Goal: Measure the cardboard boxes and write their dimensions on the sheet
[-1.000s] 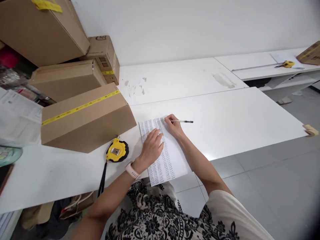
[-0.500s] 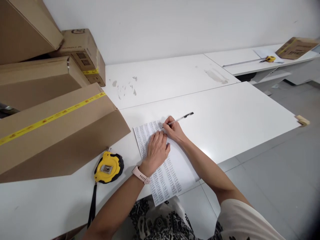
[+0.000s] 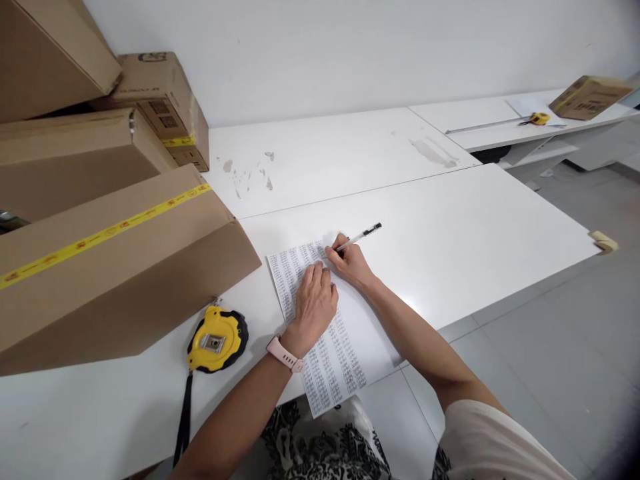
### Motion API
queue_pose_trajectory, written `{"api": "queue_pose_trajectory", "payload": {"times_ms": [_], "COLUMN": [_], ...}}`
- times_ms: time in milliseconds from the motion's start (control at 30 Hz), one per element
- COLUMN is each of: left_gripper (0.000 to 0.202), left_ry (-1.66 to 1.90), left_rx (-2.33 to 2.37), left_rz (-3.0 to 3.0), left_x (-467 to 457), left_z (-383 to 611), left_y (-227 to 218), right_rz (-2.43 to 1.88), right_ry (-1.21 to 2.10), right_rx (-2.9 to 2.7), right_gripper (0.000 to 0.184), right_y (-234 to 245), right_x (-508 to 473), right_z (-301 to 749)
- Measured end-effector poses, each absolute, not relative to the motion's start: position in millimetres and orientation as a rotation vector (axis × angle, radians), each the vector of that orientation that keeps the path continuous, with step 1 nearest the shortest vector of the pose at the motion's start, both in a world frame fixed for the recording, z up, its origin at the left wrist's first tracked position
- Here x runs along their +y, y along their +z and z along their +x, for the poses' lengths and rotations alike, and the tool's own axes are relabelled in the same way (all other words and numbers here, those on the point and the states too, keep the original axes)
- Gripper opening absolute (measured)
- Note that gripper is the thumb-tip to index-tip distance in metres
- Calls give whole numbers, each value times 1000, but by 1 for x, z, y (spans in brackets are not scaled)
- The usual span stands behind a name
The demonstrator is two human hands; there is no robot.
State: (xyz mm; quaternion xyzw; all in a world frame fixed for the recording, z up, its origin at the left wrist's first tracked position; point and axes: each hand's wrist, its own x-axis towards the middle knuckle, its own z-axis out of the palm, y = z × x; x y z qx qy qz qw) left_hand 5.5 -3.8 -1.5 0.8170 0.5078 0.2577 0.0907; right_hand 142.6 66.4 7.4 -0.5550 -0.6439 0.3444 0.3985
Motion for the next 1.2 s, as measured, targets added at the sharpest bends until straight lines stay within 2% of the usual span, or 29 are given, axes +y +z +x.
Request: {"api": "queue_pose_trajectory", "payload": {"times_ms": [1200], "left_gripper": [29], "left_ry": [751], "left_rx": [1633], "left_rz": [2521], "left_x": [-3], "left_z": [6], "left_y": [-5], "right_rz": [-1392], "right_ry": [860], "right_rx": [-1644], "right_gripper": [23], "right_y": [2], "right_x": [67], "right_z": [143]}}
